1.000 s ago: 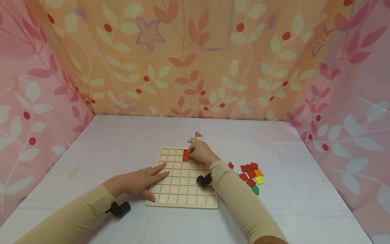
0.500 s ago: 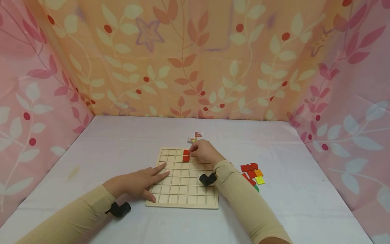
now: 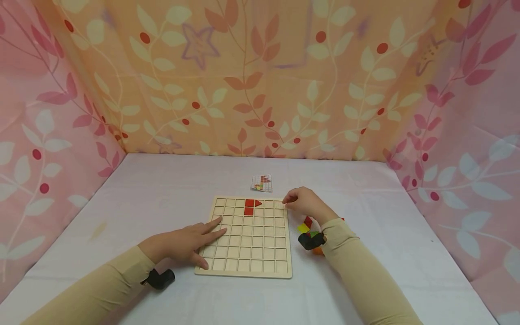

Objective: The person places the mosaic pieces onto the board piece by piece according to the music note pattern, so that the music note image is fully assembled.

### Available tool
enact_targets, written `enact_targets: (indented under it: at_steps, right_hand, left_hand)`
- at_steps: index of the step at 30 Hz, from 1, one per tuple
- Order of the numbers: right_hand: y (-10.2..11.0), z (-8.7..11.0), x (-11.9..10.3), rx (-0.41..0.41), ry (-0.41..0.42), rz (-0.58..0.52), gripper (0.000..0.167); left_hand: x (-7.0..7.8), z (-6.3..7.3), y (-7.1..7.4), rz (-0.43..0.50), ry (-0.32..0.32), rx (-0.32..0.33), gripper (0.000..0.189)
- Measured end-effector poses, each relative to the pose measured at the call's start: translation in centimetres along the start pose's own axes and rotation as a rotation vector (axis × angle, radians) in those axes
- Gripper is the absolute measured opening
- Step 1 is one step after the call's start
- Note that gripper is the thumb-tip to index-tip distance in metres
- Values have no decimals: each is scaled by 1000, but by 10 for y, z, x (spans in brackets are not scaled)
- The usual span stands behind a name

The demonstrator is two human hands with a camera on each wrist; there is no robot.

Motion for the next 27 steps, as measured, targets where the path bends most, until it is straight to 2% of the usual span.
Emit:
enact_targets:
  at_steps: [4,17,22,27]
  right_hand:
    - [6,12,18,6,-51,-25,14]
    - [20,50,65,-18,-118,-45,18]
    - [25,58,81,-44,-130,-18,20]
    - [27,62,93,-74,-155,-39,20]
  left_hand:
    - [0,1,0,4,3,-4,97]
    - [0,1,0,9,-2,-7,97]
    - [1,2,0,2,2,-5,97]
    - [1,2,1,11,3,-6,97]
Point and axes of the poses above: each hand's wrist, its own z-axis away from the middle knuckle, its own y-axis out of the back of the hand, x = y × z, the point moved 5 cm from there along -z, towards the middle knuckle, and after that the axes turned 11 degrees about -x, right-handed, at the moved point
